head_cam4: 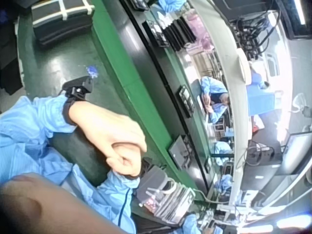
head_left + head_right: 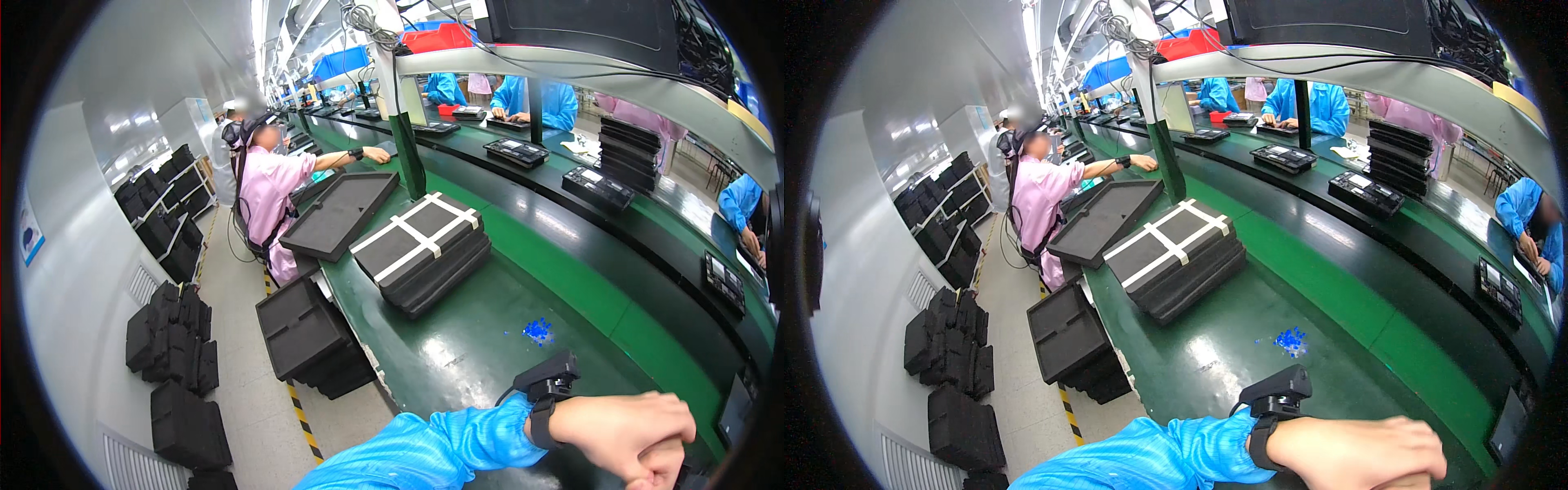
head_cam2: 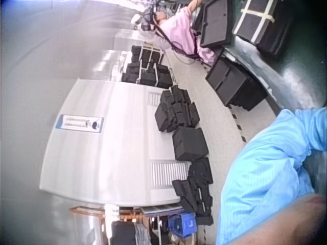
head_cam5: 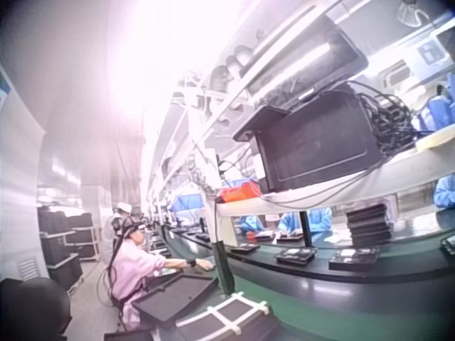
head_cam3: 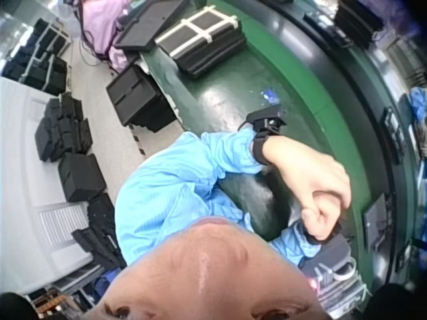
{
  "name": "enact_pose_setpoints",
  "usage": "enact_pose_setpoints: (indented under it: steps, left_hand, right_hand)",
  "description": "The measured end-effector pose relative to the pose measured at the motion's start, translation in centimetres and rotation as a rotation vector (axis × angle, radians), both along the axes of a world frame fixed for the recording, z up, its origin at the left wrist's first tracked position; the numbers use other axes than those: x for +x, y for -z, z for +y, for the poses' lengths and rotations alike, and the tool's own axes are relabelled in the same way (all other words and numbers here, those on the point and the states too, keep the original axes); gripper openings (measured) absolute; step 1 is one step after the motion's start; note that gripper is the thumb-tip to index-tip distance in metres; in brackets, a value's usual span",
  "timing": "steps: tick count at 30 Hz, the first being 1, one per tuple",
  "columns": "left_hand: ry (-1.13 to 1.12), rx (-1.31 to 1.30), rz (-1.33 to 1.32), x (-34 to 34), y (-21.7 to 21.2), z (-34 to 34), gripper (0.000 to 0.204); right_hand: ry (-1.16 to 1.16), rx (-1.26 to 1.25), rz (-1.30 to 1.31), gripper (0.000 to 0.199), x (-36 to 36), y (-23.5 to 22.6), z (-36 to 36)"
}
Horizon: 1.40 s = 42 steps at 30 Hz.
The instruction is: Assembling or cleaning electronic tablets on a production line.
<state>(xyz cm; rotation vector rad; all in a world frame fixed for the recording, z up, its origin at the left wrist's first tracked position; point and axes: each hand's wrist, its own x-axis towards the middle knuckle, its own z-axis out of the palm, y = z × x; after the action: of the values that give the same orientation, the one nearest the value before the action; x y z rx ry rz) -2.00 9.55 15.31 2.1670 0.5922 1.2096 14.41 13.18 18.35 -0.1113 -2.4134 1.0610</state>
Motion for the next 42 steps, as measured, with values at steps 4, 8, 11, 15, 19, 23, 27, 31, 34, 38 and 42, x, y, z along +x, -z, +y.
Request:
enact_pose_setpoints:
  steps: [4, 8, 11, 15, 19, 23, 27, 31, 34, 38, 42]
  left_hand:
    - [0.190, 0.089, -0.067, 0.3, -1.3, -0.3, 0.055]
    - [-0.208, 0.054, 0.030, -1.1, 0.5, 0.0, 0.055]
    - [-0.357, 0.178, 0.080, -0.7, 0.2, 0.7, 0.056]
    - [0.053, 0.021, -0.011, -0.9, -1.1, -0.3, 0.056]
    - [0.146, -0.095, -0.028, -0.5, -0.9, -0.6, 0.059]
    - [-0.136, 0.074, 0.094, 0.1, -0.2, 2.0, 0.065]
    - [-0.256, -0.065, 0.230, -2.5, 0.2, -0.5, 0.063]
    - [0.163, -0.174, 0.128, -1.0, -0.9, 0.3, 0.063]
    - [0.113, -0.215, 0.176, -0.8, -1.5, 1.3, 0.061]
    - [-0.157, -0.166, 0.271, -1.0, -3.0, -0.3, 0.061]
    - [-0.159, -0.108, 0.159, -1.2, -2.9, -1.9, 0.061]
  right_hand:
    - [-0.023, -0.022, 0.033, 0.035, -0.1, 0.4, -0.1]
    - [-0.067, -0.051, 0.068, 0.035, -0.8, 0.8, 0.0]
    - [0.070, 0.015, -0.012, 0.035, 0.1, 0.1, 0.2]
    - [-0.046, -0.037, 0.022, 0.034, -0.9, 0.3, 0.1]
    - [-0.132, -0.075, 0.057, 0.034, -0.7, 0.0, -0.4]
    - [0.038, -0.006, 0.043, 0.030, 1.4, 0.7, 0.6]
    - [-0.152, -0.250, 0.064, 0.030, -1.4, 2.8, 1.0]
    - [-0.289, -0.313, 0.124, 0.035, -0.6, 1.9, 0.5]
    - [-0.184, -0.293, 0.073, 0.037, 0.9, 1.2, 0.7]
    - [0.012, -0.214, 0.076, 0.038, 0.9, -0.1, -0.4]
    - [-0.001, -0.226, -0.015, 0.032, 0.7, 0.4, -1.4]
